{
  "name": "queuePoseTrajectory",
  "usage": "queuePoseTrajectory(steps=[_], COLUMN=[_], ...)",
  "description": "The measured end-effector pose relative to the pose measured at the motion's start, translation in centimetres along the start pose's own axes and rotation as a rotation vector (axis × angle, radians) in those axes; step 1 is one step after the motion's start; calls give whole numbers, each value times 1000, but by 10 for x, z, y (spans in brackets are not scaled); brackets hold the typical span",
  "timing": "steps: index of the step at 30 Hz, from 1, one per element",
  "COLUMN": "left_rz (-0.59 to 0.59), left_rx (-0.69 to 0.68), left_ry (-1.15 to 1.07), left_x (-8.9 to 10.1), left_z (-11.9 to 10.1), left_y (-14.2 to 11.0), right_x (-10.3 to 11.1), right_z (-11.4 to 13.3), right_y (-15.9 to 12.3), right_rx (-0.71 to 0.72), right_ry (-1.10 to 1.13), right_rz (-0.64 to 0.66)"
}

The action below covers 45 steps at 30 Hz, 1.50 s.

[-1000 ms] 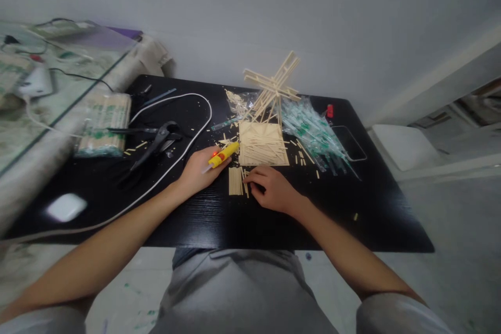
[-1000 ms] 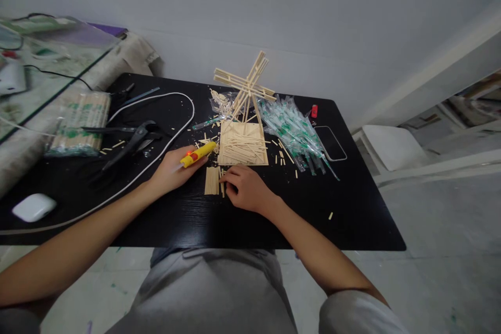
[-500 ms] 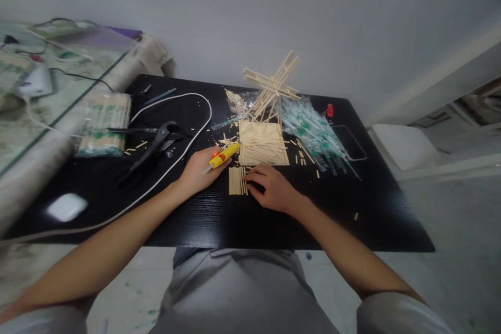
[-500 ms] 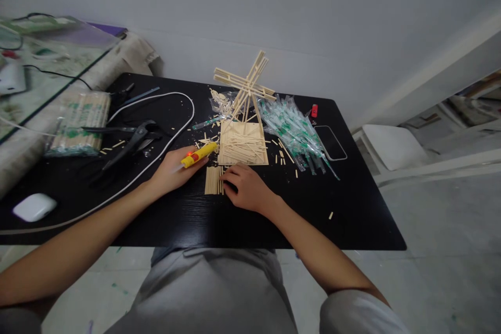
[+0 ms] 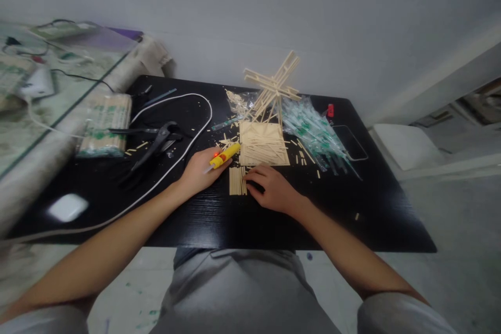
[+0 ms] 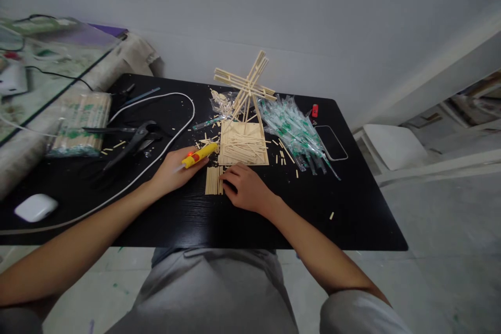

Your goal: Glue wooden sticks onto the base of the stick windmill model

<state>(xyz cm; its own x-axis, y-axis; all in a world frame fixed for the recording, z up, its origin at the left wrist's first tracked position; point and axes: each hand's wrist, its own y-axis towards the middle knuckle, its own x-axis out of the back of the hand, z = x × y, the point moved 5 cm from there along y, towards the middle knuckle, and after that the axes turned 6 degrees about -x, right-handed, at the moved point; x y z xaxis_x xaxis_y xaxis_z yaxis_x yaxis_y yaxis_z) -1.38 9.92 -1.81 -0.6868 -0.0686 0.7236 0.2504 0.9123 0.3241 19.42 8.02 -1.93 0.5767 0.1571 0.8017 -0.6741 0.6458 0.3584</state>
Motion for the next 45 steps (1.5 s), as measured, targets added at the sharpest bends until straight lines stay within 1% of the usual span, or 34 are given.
queuePoseTrajectory(steps=[8,12,17,29,36,38,41,45], left_rz=[-5,11,-1,19,16,14,23,95], left_rx=[2,4,3,13,2,-13,-74,-158], left_ry=[11,4,19,3,-12,-18,-26,-48], left_x=[0,0,0,-1,-1,-1,-1,-5], left_z=[0,-1,-1,0,1,0,-5,-11], left_y=[0,0,1,0,0,0,0,0], right_x=[-1,-1,-2,0,5,7,10,9], right_z=[0,1,1,1,2,2,2,3], right_y=[-1,-1,0,1,1,1,1,0], right_rx=[-14,-7,2,15,2,8,10,21], right_ry=[8,12,23,20,17,17,37,38], right_rz=[0,10,27,-8,72,96,116,138])
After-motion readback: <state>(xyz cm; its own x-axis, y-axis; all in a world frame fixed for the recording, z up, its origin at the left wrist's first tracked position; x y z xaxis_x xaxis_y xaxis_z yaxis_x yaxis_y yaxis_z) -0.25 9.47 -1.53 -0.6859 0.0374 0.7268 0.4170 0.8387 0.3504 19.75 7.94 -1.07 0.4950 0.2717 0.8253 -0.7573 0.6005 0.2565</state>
